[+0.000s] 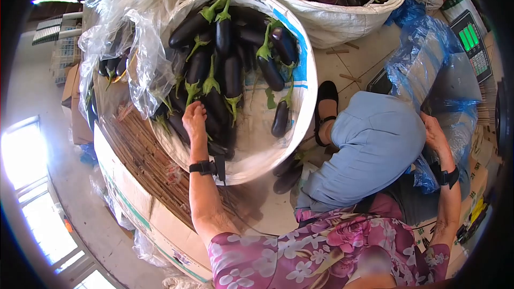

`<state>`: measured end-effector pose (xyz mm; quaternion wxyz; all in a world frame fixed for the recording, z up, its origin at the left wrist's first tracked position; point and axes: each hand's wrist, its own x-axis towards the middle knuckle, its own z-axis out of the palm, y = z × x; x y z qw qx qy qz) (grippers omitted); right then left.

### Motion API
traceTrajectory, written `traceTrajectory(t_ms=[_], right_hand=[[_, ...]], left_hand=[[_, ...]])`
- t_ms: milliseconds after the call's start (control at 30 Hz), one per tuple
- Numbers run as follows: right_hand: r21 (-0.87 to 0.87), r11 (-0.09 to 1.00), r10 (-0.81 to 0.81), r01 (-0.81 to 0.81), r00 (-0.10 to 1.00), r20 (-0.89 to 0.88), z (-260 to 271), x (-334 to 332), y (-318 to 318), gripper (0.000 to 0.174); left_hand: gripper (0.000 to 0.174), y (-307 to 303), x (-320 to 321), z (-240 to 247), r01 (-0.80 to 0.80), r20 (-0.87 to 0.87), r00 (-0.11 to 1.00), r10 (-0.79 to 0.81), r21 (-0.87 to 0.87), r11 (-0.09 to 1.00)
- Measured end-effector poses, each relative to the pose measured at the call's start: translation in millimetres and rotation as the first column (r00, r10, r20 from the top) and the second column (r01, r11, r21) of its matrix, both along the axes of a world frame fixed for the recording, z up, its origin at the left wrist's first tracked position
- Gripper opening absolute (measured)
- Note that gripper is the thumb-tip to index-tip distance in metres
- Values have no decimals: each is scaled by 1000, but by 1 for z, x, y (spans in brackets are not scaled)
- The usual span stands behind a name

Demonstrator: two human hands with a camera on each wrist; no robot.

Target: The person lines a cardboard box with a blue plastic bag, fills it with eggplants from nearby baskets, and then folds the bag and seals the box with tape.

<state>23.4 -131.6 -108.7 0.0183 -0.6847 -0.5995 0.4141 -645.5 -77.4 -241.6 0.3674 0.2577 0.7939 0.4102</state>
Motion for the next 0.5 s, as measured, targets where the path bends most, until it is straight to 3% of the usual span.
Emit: traceTrajectory(t_ms=[33, 100, 133, 167, 200, 300, 400, 500], right_hand=[[-2, 1000, -1, 1, 1000, -13, 1, -3, 0, 40], [-25, 1000, -8, 8, 999, -33, 6, -2, -1, 42], [-47, 999, -12, 9, 998, -61, 7, -2, -2, 43], [-49, 999, -17, 14, 998, -59, 8, 1, -4, 43], [-28, 1000, -1, 1, 1000, -15, 8, 4, -7, 45], [-22, 999, 28, -28, 999, 35, 13, 7, -8, 47], [-75, 997, 23, -20, 999, 37, 11, 0, -9, 48], [-100, 995, 15, -14, 1000, 15, 5, -2, -9, 46]], left_hand=[[25, 6, 5, -12, 136, -223, 966, -132, 4, 991], [35, 21, 15, -29, 349, -561, 762, -323, -64, 935], [41, 30, 20, -35, 378, -689, 628, -360, -134, 916], [47, 34, 25, -41, 345, -743, 564, -361, -185, 920], [54, 37, 37, -38, 307, -791, 493, -362, -231, 923], [59, 47, 54, -31, 181, -793, 499, -350, -299, 937], [59, 52, 68, -24, 260, -827, 398, -396, -312, 914], [68, 47, 78, -33, 276, -766, 495, -409, -308, 910]])
